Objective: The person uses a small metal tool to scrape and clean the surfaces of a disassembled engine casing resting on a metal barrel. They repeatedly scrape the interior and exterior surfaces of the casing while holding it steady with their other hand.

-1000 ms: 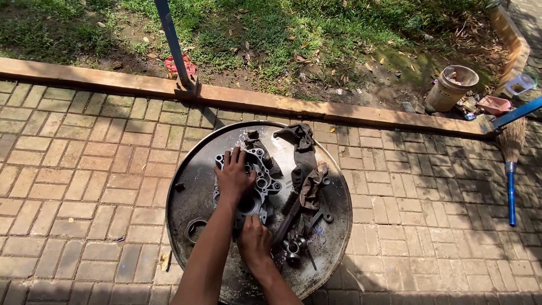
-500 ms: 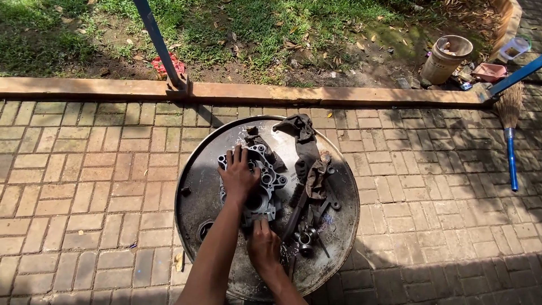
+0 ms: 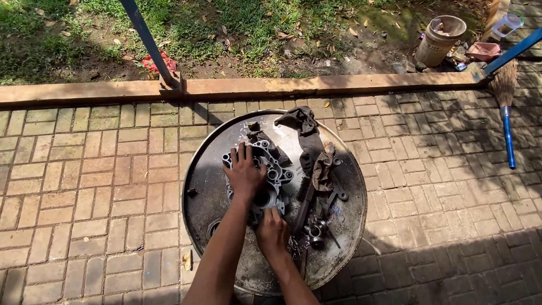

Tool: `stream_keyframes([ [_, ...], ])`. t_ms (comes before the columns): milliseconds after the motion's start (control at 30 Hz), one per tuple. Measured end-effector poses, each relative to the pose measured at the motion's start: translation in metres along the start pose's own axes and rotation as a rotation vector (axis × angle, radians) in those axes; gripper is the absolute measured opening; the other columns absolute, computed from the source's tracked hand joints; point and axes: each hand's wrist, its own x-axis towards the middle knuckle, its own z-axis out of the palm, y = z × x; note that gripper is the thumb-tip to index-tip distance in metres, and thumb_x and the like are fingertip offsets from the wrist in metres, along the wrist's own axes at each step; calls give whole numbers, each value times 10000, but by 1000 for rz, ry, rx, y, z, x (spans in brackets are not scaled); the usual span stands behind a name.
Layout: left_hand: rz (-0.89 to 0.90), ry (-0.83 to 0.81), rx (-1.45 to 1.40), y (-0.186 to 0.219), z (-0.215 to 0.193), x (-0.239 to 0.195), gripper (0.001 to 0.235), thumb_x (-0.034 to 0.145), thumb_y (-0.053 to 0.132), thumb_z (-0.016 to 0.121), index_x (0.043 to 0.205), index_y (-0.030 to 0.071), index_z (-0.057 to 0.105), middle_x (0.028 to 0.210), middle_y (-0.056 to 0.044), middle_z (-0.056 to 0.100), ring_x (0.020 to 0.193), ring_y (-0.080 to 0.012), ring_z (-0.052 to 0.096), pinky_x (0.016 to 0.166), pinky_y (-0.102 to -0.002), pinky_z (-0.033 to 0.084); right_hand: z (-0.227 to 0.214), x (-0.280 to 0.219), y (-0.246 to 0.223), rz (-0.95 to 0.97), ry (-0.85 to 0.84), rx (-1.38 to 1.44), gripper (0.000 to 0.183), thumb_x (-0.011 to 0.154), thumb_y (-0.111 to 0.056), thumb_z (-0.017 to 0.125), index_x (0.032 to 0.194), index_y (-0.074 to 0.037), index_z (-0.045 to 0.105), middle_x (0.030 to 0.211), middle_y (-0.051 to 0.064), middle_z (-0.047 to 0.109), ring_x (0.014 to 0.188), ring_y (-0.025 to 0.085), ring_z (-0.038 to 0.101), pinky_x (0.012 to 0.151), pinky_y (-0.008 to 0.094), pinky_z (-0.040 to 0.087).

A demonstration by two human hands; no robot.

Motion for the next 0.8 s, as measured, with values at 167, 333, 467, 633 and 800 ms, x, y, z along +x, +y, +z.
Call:
stream_keyframes([
  [167, -8, -30, 14, 0, -6, 0, 818, 947, 592, 521, 1634, 200, 314, 1761, -66, 216, 1588, -365, 275, 1111, -810, 328, -4, -25, 0, 28, -54, 58, 273, 915, 67, 452, 1122, 81, 630, 1145, 300, 609, 494, 230, 631, 327, 302, 469],
  [333, 0, -34, 7, 2, -3, 0, 822, 951, 614, 504, 1630, 190, 319, 1754, -72, 231, 1584, -376, 282, 1093, -822, 336, -4, -12, 0, 37, -1, 21, 200, 967, 38, 480, 1024, 48, 671, 950, 165, 671, 556, 230, 679, 392, 308, 570],
  [467, -4, -53, -16, -1, -5, -1, 817, 950, 577, 515, 1634, 181, 310, 1757, -77, 218, 1592, -376, 258, 1118, -829, 293, -5, -26, -8, 102, 30, 75, 245, 988, -12, 418, 1034, 19, 657, 965, 171, 655, 429, 169, 518, 305, 313, 384],
  [633, 4, -82, -34, 0, -6, -1, 830, 954, 599, 525, 1635, 178, 308, 1763, -75, 190, 1601, -389, 232, 1131, -831, 273, 1, -16, -6, 109, 26, 32, 176, 964, 72, 500, 1037, 45, 658, 888, 133, 648, 436, 127, 520, 279, 248, 389],
  [800, 44, -46, -80, -11, 6, -4, 711, 947, 548, 525, 1545, 183, 408, 1785, -24, 152, 1624, -321, 185, 1146, -813, 289, 6, -25, -14, 65, 159, 97, 148, 951, 79, 552, 1041, 62, 668, 915, 127, 649, 456, 118, 537, 286, 217, 424],
])
